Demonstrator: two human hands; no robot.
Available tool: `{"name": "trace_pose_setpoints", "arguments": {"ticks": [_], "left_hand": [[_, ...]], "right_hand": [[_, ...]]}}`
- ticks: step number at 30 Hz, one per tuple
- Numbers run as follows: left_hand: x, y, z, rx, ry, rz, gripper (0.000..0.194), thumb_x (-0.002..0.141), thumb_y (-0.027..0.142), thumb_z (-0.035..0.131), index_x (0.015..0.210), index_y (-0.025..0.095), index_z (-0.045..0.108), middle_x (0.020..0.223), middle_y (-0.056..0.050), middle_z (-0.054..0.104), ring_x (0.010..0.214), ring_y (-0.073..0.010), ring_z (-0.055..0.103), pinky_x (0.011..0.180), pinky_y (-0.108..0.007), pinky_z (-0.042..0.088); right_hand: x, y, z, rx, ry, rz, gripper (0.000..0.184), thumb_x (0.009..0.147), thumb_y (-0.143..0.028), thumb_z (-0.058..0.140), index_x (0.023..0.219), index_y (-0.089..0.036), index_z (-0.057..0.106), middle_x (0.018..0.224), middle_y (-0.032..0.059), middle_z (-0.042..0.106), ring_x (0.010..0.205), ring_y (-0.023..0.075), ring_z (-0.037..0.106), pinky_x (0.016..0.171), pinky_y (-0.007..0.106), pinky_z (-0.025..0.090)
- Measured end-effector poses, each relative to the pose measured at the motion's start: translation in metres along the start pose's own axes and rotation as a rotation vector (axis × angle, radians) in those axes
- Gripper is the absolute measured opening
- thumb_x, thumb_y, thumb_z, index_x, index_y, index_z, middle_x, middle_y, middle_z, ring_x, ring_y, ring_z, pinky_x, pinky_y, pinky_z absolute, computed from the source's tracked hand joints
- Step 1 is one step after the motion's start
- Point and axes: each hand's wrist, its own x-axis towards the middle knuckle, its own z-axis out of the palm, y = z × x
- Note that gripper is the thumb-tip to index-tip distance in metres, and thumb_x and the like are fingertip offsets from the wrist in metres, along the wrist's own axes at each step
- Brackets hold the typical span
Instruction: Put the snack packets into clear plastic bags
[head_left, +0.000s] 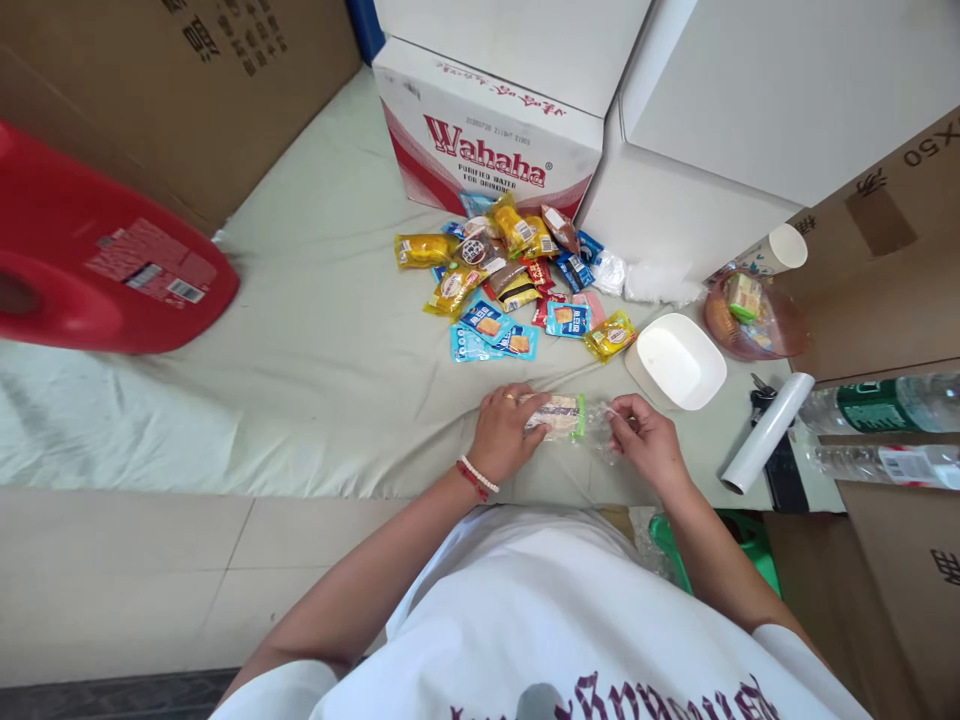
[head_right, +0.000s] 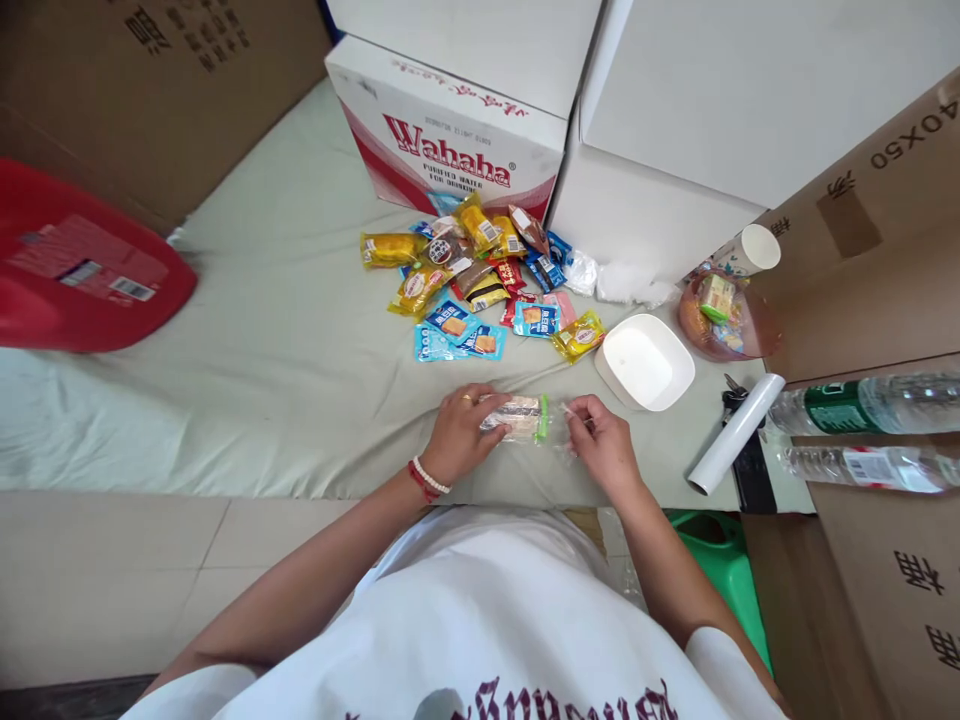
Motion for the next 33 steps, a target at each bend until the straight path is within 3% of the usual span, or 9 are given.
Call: {"name": "trace_pose_setpoints", "arguments": {"ticks": [4,7,12,15,19,24,27,29,33], "left_hand": [[0.003,0.012,-0.001,-0.006,-0.009,-0.073,0.046,0.083,0.03,0.072,0.128,0.023,0.067,0.114,-0.012,0.061,0.111,-0.0317,0.057,0.097,-0.049,0.048],[0.008,0.008,-0.003,-0.081,0.018,-0.145,0.056,0.078,0.02,0.069,0.134,0.015,0.063,0.11,-0.013,0.06,0.107,-0.0295,0.058,0.098,-0.046,0.05],[0.015,-0.009,-0.025,-0.34,-0.07,-0.188,0.04,0.083,0.017,0.06,0.121,0.016,0.07,0.102,-0.008,0.064,0.097,-0.0216,0.064,0.094,-0.038,0.053],[0.01,0.005,-0.032,-0.36,0.055,-0.202,0.032,0.084,0.016,0.058,0.113,0.017,0.072,0.1,-0.007,0.066,0.094,-0.0204,0.064,0.09,-0.037,0.054],[-0.01,0.041,-0.009,-0.154,0.229,0.072,0.033,0.095,0.015,0.049,0.122,0.019,0.068,0.107,-0.011,0.064,0.102,-0.0242,0.058,0.092,-0.043,0.052],[-0.021,0.053,0.025,-0.004,0.043,0.553,0.037,0.093,0.008,0.047,0.124,0.017,0.066,0.101,-0.013,0.067,0.096,-0.0261,0.058,0.09,-0.048,0.052],[-0.018,0.046,0.016,-0.145,-0.089,0.695,0.043,0.089,0.006,0.047,0.128,0.018,0.061,0.108,-0.012,0.067,0.105,-0.0249,0.06,0.095,-0.045,0.053],[-0.019,0.035,0.0,-0.214,-0.064,0.654,0.042,0.09,0.008,0.049,0.129,0.019,0.058,0.113,-0.012,0.067,0.11,-0.0229,0.061,0.096,-0.039,0.055],[-0.033,-0.006,-0.032,-0.063,0.09,0.313,0.033,0.093,0.014,0.051,0.123,0.023,0.061,0.113,-0.009,0.068,0.102,-0.0216,0.065,0.085,-0.034,0.057]], "right_hand": [[0.001,-0.024,0.033,-0.116,-0.047,-0.22,0.01,0.093,-0.031,0.055,0.093,-0.024,0.062,0.074,-0.0004,0.064,0.063,0.0177,0.062,0.063,0.029,0.051],[0.009,-0.027,0.068,-0.288,-0.068,-0.4,0.017,0.092,-0.02,0.047,0.094,-0.023,0.063,0.09,0.0056,0.065,0.083,0.0209,0.063,0.077,0.032,0.051],[0.002,-0.02,0.093,-0.178,-0.079,-0.449,0.021,0.096,-0.021,0.043,0.104,-0.024,0.063,0.099,0.0077,0.059,0.09,0.0227,0.06,0.083,0.036,0.05],[-0.013,-0.023,0.091,0.087,-0.062,-0.344,0.016,0.098,-0.036,0.054,0.109,-0.027,0.061,0.106,0.0074,0.059,0.097,0.024,0.06,0.088,0.039,0.051],[-0.025,-0.024,0.087,0.64,0.029,-0.028,0.03,0.095,-0.058,0.057,0.102,-0.028,0.056,0.098,0.0033,0.063,0.092,0.0222,0.061,0.084,0.038,0.053],[-0.024,-0.006,0.079,1.013,0.077,0.286,0.041,0.072,-0.051,0.082,0.09,-0.025,0.055,0.086,0.0002,0.066,0.084,0.0213,0.065,0.082,0.036,0.054],[-0.027,0.003,0.062,0.901,0.129,0.216,0.038,0.071,-0.043,0.083,0.096,-0.025,0.062,0.091,0.0014,0.07,0.088,0.0224,0.066,0.087,0.037,0.053],[-0.024,0.005,0.03,0.738,0.203,0.106,0.033,0.078,-0.043,0.077,0.103,-0.026,0.065,0.095,0.0025,0.072,0.09,0.0224,0.066,0.086,0.036,0.054],[0.025,0.015,-0.104,0.275,0.598,-0.053,0.042,0.087,-0.043,0.066,0.125,-0.025,0.064,0.109,0.0059,0.072,0.095,0.0221,0.065,0.084,0.034,0.054]]}}
